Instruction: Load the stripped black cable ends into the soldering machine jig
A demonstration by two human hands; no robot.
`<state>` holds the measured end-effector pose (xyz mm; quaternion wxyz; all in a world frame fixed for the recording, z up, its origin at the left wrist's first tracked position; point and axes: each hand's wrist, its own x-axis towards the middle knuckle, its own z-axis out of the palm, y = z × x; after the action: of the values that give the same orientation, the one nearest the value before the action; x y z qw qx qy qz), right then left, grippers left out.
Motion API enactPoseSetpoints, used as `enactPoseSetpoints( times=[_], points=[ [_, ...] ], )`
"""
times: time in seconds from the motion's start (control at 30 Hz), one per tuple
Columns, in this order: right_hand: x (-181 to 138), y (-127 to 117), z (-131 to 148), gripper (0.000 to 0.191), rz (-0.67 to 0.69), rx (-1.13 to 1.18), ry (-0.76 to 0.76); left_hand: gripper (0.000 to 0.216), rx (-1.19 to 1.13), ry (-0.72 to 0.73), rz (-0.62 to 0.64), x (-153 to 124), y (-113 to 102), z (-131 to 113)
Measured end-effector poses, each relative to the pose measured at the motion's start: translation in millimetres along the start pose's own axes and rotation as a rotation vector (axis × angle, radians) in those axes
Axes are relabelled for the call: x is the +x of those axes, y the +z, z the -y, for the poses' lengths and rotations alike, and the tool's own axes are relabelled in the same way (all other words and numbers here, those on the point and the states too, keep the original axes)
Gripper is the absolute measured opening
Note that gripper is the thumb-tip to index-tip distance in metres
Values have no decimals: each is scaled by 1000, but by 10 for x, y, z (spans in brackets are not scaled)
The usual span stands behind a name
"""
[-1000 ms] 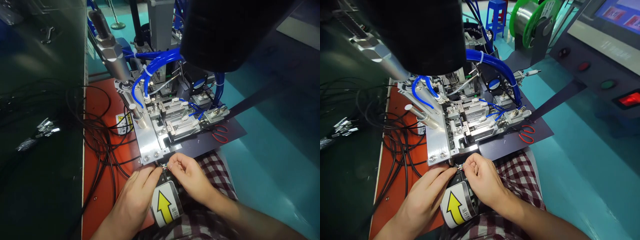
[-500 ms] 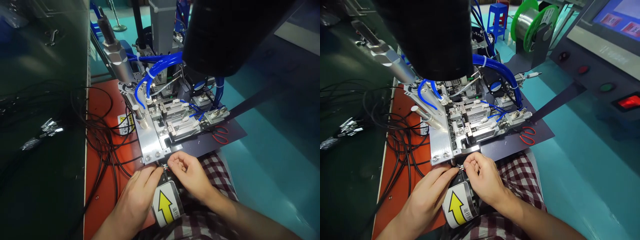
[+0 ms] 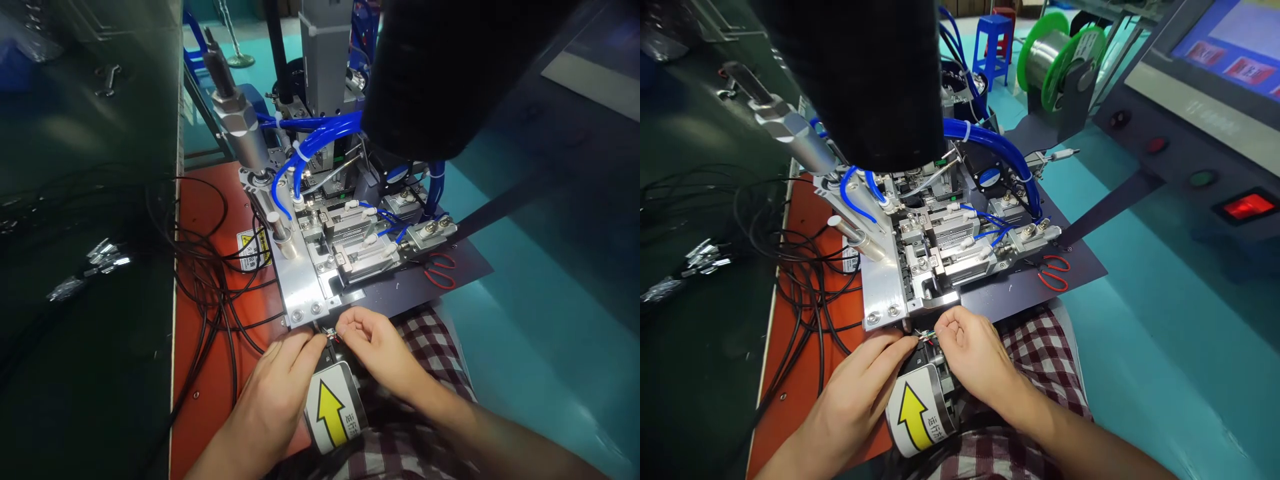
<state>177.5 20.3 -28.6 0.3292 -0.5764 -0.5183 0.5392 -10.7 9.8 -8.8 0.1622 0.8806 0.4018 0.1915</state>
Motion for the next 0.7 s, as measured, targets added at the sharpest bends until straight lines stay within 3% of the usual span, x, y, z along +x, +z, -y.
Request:
enactPoseSetpoints(
  times=[0.27,0.4,0.7],
  points=[
    [-67,28,308,10,-93,-279,-256,30,-40,-25,-17,-16,32,13],
    [-7,67,293,14,-86,-338,-249,30,-39,-12,-40,-18,30,19],
    [4,85,151,10,-156,-401,-396,28,-22,-24,-37,-11,54,29]
  ],
)
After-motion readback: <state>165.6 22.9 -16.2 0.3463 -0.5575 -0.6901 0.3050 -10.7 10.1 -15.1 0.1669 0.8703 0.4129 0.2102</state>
